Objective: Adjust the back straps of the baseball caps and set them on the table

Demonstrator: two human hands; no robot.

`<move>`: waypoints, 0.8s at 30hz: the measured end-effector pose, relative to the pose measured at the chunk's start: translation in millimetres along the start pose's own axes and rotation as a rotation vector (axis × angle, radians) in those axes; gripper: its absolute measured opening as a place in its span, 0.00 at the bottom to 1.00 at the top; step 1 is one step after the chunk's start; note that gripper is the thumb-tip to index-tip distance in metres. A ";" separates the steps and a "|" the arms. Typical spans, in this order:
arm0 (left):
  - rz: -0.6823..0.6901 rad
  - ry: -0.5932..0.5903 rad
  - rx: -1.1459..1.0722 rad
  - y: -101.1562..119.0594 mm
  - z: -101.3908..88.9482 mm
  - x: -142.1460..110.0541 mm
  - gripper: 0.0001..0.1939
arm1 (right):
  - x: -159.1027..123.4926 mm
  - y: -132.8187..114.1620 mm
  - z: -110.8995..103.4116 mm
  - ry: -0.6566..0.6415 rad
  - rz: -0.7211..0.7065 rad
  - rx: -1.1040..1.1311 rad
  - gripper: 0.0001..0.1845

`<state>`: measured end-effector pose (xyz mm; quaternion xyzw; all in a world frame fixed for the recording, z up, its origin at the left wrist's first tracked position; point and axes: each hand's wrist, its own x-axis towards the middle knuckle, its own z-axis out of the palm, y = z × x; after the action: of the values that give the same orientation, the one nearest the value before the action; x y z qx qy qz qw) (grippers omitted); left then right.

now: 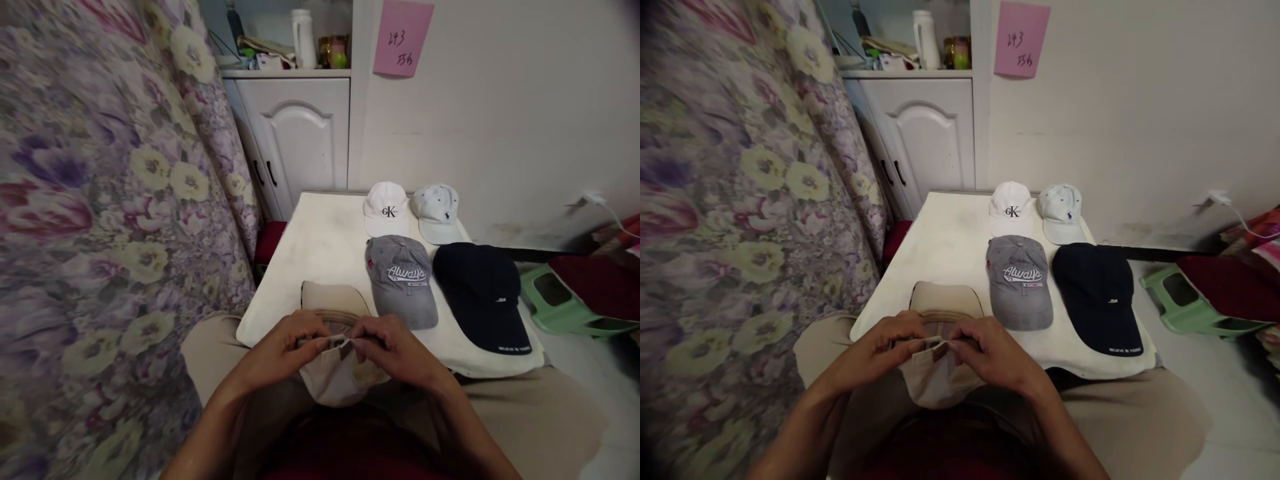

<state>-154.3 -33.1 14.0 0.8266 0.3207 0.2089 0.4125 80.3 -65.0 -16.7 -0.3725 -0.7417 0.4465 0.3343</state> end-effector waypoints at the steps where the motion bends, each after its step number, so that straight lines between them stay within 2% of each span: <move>1: -0.009 0.004 -0.002 -0.7 0.6 -0.5 0.11 | 0.1 0.0 0.1 -0.002 0.000 -0.002 0.10; 7: -0.088 0.013 -0.006 -0.9 8.7 4.8 0.11 | 0.0 0.3 -0.1 -0.008 0.009 -0.011 0.09; 11: -0.086 0.017 -0.036 2.3 13.1 8.7 0.13 | -0.1 -1.2 -0.5 -0.016 -0.006 -0.010 0.09; 19: -0.140 0.068 -0.064 -2.6 17.0 9.7 0.13 | -1.0 -1.7 0.7 -0.026 0.022 -0.029 0.14; 24: -0.155 0.051 -0.125 0.1 16.1 9.9 0.13 | -3.4 -0.8 -0.8 -0.006 0.088 0.019 0.08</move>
<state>-137.5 -35.0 5.6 0.7664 0.3807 0.2169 0.4698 82.4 -67.8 -16.3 -0.4005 -0.7213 0.4688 0.3156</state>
